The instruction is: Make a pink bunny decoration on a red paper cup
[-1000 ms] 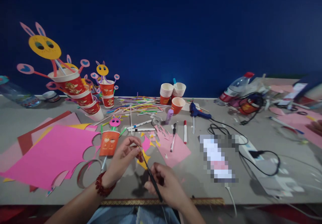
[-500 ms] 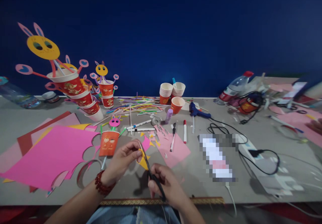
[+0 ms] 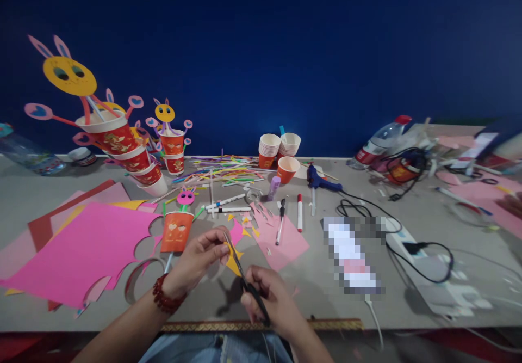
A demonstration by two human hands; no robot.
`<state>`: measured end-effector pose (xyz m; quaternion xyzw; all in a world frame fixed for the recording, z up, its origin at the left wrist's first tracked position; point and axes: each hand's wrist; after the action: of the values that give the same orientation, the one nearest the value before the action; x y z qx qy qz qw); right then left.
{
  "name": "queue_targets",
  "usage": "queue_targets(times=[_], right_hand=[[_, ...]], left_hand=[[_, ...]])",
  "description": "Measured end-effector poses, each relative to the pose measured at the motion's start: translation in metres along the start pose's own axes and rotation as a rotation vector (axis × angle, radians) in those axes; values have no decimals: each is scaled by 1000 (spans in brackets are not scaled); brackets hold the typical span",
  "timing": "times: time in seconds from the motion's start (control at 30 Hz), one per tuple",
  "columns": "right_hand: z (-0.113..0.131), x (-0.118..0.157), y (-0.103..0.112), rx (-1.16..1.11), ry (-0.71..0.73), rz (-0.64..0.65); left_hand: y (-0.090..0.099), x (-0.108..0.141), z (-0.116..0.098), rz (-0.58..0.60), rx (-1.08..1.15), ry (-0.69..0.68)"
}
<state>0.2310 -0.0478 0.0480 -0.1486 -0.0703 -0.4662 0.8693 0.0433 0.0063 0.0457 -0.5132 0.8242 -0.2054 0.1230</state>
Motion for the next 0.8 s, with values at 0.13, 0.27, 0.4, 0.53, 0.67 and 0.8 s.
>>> queue_targets(times=[0.13,0.27,0.4,0.53,0.67,0.8], right_hand=[[-1,-1,0,13,17,-5],[-3,-1,0,22,15,-15],[-6,-1,1,16,20,-29],[-10,-1,2,10,44,-14],[-9,0,1,10,19,-39],[-9,0,1,21,24,-43]], left_hand=[[0,0,-1,13,-2,-4],[-1,-1,-2,1,-14,5],[-1,0,-2,0,-18,11],[1,0,0,6,-36,15],[0,-1,-1,1,-38,18],[-1,-1,-3,-4,-22,25]])
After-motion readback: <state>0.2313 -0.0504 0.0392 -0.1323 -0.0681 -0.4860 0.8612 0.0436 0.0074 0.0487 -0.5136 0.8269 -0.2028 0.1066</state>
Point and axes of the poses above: each hand's wrist, its own x-axis away from the middle knuckle, its own y-axis out of the back of the hand, z = x × y, and after that the axes turned 7 degrees about z, right-handed
